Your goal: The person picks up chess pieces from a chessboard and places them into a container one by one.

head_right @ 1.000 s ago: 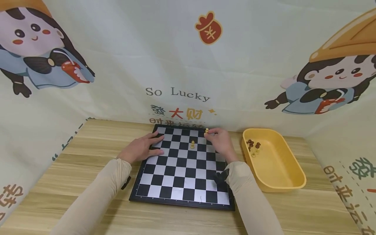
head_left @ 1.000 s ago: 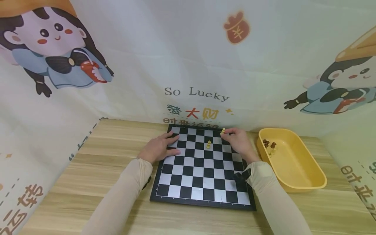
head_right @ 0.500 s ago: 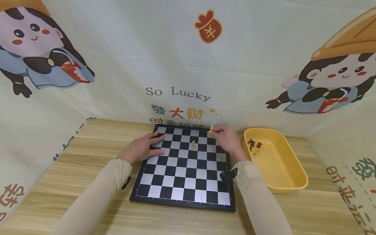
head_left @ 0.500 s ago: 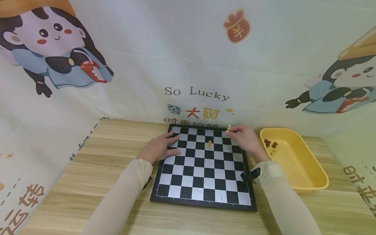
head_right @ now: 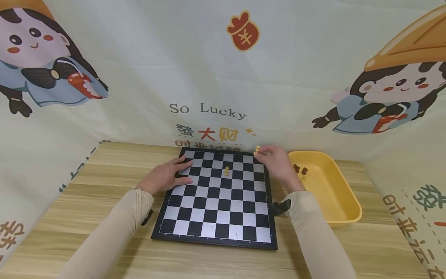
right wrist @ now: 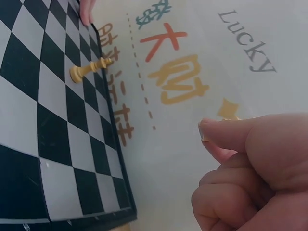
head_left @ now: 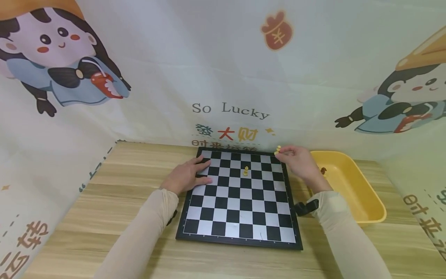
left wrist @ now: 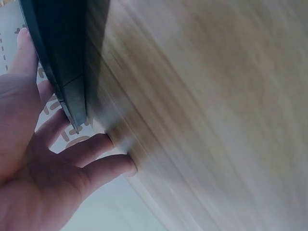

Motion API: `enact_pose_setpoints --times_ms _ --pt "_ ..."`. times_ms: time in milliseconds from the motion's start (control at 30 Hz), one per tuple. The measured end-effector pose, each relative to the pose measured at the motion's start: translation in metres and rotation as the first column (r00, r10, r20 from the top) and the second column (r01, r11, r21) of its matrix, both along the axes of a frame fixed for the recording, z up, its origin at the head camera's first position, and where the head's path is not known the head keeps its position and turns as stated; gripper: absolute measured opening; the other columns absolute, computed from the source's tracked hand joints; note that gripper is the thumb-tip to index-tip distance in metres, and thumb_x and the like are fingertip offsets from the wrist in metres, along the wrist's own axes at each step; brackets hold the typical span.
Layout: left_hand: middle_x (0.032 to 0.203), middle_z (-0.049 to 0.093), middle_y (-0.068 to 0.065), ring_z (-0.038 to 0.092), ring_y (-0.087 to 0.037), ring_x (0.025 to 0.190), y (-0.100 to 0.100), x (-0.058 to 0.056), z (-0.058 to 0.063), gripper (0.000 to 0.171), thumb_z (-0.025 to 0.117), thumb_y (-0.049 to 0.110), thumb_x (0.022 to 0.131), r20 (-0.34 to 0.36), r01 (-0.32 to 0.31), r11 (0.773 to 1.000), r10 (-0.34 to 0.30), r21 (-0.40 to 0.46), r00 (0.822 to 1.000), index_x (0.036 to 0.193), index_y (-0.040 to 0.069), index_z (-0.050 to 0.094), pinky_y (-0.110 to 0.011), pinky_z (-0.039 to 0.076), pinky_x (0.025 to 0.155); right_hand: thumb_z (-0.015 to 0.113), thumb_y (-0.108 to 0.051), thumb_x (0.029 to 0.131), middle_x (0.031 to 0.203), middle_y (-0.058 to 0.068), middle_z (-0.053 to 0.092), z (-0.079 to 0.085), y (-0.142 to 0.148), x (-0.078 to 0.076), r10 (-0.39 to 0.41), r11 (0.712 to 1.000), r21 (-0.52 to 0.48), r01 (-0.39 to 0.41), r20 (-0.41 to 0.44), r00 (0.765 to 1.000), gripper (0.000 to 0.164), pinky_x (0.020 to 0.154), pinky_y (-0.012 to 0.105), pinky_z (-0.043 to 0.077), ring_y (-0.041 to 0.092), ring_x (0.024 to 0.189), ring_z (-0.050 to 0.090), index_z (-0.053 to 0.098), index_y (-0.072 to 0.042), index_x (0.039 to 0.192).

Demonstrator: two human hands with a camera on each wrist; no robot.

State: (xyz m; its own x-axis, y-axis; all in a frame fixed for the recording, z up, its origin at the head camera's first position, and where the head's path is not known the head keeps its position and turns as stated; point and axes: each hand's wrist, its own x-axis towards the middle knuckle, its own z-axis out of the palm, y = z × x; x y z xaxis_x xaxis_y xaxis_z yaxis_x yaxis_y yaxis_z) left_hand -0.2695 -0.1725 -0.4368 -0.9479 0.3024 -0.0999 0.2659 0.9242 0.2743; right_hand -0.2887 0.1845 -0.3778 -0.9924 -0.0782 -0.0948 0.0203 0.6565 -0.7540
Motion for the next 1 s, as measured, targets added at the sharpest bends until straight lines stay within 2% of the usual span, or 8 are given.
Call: enact_pose_setpoints --times_ms 233,333,433,567,800,1000 --pt "0.169 0.028 -0.011 0.033 -0.04 0.153 -0.001 0.003 0.001 0.076 0.063 0.057 0.095 -0.008 0.005 1.0 -0.005 0.009 1.0 0.158 0.023 0.039 -0.056 0.035 0.123 0.063 -0.034 0.101 0.098 0.011 0.062 0.009 0.014 0.004 0.024 1.0 0.005 -0.024 -0.035 0.999 0.041 0.063 0.026 0.039 0.018 0.073 0.046 0.063 -0.004 0.129" --pt "0.169 0.029 -0.012 0.034 -0.041 0.153 -0.001 0.003 0.001 0.076 0.063 0.057 0.095 -0.019 0.012 1.0 -0.012 0.01 1.0 0.158 0.022 0.04 -0.056 0.035 0.123 0.063 -0.035 0.101 0.089 0.005 0.06 0.013 0.02 0.006 0.034 0.999 0.018 -0.034 -0.038 0.999 0.041 0.06 0.025 0.038 0.014 0.068 0.044 0.063 -0.003 0.127" --pt "0.169 0.029 -0.012 0.034 -0.041 0.152 -0.001 0.002 0.001 0.076 0.063 0.057 0.095 -0.025 0.017 1.0 -0.017 0.009 1.0 0.158 0.022 0.04 -0.056 0.036 0.123 0.064 -0.036 0.101 0.076 0.001 0.05 0.016 0.024 0.007 0.037 0.999 0.031 -0.037 -0.014 0.999 0.041 0.054 0.025 0.035 0.015 0.059 0.039 0.063 -0.005 0.127" --pt "0.169 0.029 -0.013 0.034 -0.041 0.152 0.0 0.001 0.001 0.076 0.063 0.057 0.095 -0.025 0.016 1.0 -0.016 0.008 1.0 0.158 0.022 0.04 -0.055 0.035 0.123 0.064 -0.037 0.101 0.069 -0.004 0.046 0.021 0.03 0.01 0.053 0.997 0.053 -0.052 -0.006 0.999 0.043 0.051 0.024 0.034 0.013 0.057 0.039 0.063 -0.004 0.127" --pt "0.168 0.03 -0.014 0.035 -0.043 0.151 -0.001 0.001 0.001 0.074 0.063 0.054 0.096 -0.03 0.028 1.0 -0.028 0.014 0.999 0.158 0.02 0.04 -0.057 0.036 0.122 0.064 -0.034 0.101 0.062 -0.007 0.044 0.021 0.045 0.014 0.071 0.997 0.021 -0.07 -0.006 0.997 0.043 0.043 0.024 0.033 0.009 0.046 0.038 0.061 -0.003 0.13" --pt "0.169 0.029 -0.013 0.034 -0.043 0.152 0.0 0.001 0.001 0.075 0.063 0.054 0.096 -0.012 0.022 1.0 -0.022 0.016 1.0 0.158 0.021 0.039 -0.057 0.035 0.122 0.064 -0.034 0.101 0.064 -0.006 0.047 0.021 0.06 0.016 0.056 0.998 0.03 -0.056 -0.018 0.998 0.046 0.047 0.025 0.04 0.009 0.05 0.043 0.059 0.0 0.131"
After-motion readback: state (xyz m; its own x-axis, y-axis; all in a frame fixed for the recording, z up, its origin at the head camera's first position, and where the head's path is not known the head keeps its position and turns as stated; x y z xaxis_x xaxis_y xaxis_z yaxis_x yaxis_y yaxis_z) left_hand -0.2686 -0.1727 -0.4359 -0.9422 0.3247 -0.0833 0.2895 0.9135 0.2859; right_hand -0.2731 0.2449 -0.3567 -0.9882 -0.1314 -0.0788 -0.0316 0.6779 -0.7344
